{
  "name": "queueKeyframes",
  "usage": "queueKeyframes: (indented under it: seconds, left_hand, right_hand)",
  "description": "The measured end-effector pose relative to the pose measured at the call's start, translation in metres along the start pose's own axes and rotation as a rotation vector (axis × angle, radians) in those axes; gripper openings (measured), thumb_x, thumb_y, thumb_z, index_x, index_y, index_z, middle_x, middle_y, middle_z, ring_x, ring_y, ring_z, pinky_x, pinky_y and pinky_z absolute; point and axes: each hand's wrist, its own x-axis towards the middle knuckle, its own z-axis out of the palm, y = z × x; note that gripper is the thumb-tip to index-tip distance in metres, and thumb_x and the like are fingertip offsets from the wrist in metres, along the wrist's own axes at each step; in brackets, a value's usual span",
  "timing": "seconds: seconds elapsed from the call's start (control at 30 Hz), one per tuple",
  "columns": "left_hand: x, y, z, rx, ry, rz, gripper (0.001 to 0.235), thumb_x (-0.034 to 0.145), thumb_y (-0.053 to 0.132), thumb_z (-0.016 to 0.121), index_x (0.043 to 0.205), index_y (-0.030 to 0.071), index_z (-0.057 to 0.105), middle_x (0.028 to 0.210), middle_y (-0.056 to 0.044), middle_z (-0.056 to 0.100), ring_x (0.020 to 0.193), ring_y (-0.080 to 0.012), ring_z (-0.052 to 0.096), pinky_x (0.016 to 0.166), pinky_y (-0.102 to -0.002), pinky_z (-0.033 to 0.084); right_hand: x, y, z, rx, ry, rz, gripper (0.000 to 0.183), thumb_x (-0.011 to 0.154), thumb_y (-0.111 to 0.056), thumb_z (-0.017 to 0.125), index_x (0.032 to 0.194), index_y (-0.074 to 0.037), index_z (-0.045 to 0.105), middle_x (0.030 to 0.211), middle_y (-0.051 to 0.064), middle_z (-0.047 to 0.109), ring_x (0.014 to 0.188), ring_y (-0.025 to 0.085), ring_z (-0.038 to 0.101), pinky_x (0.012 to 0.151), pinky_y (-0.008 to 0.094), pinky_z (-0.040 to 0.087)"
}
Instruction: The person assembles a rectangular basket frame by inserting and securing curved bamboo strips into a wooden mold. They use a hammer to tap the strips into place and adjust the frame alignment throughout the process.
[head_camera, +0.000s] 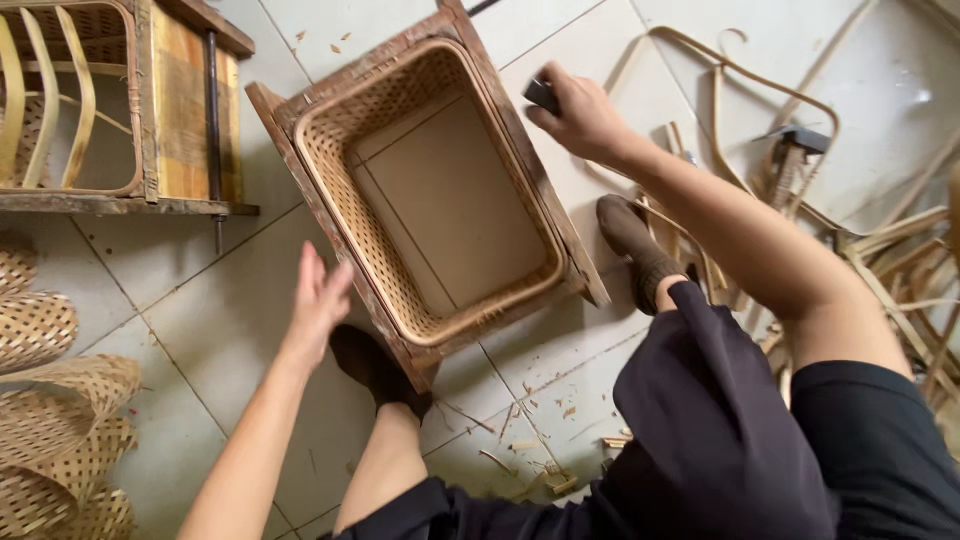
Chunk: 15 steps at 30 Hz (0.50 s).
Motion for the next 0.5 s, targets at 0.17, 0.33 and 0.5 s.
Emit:
queueKeyframes:
  seconds: [0.17,0.33,0.5]
  left_hand:
    - [-0.086,-0.084,0.025,0.335,-0.328,-0.376,0.105,0.074,0.057,0.082,0.146,-0.005,0.039,0.148,-0.025,0.047,0.128,-0.0295,0.054,0.095,-0.046,0.054]
    - [-0.068,-0.122,0.058,0.396,-0.291,-0.396,0.067,0.077,0.05,0.071,0.123,0.002,0.067,0.114,-0.009,0.07,0.102,-0.0219,0.07,0.081,-0.044,0.056]
    - [-0.055,-0.141,0.061,0.436,-0.259,-0.449,0.05,0.078,0.042,0.073,0.101,-0.003,0.074,0.092,-0.011,0.07,0.076,-0.0262,0.066,0.069,-0.036,0.055]
  right_hand:
    - [-0.141,0.031,-0.044,-0.39,-0.264,0.167,0.028,0.097,-0.028,0.065,0.118,-0.011,0.057,0.091,0.015,0.068,0.079,0.031,0.068,0.065,0.046,0.055]
    - [-0.247,0.071,-0.018,-0.629,-0.106,-0.13,0.028,0.084,-0.02,0.066,0.112,-0.018,0.066,0.103,0.012,0.07,0.085,0.029,0.07,0.066,0.045,0.056]
    - [-0.25,0.086,0.025,-0.484,-0.241,-0.152,0.014,0.1,-0.028,0.064,0.11,-0.018,0.066,0.089,0.005,0.067,0.08,0.023,0.069,0.069,0.038,0.057]
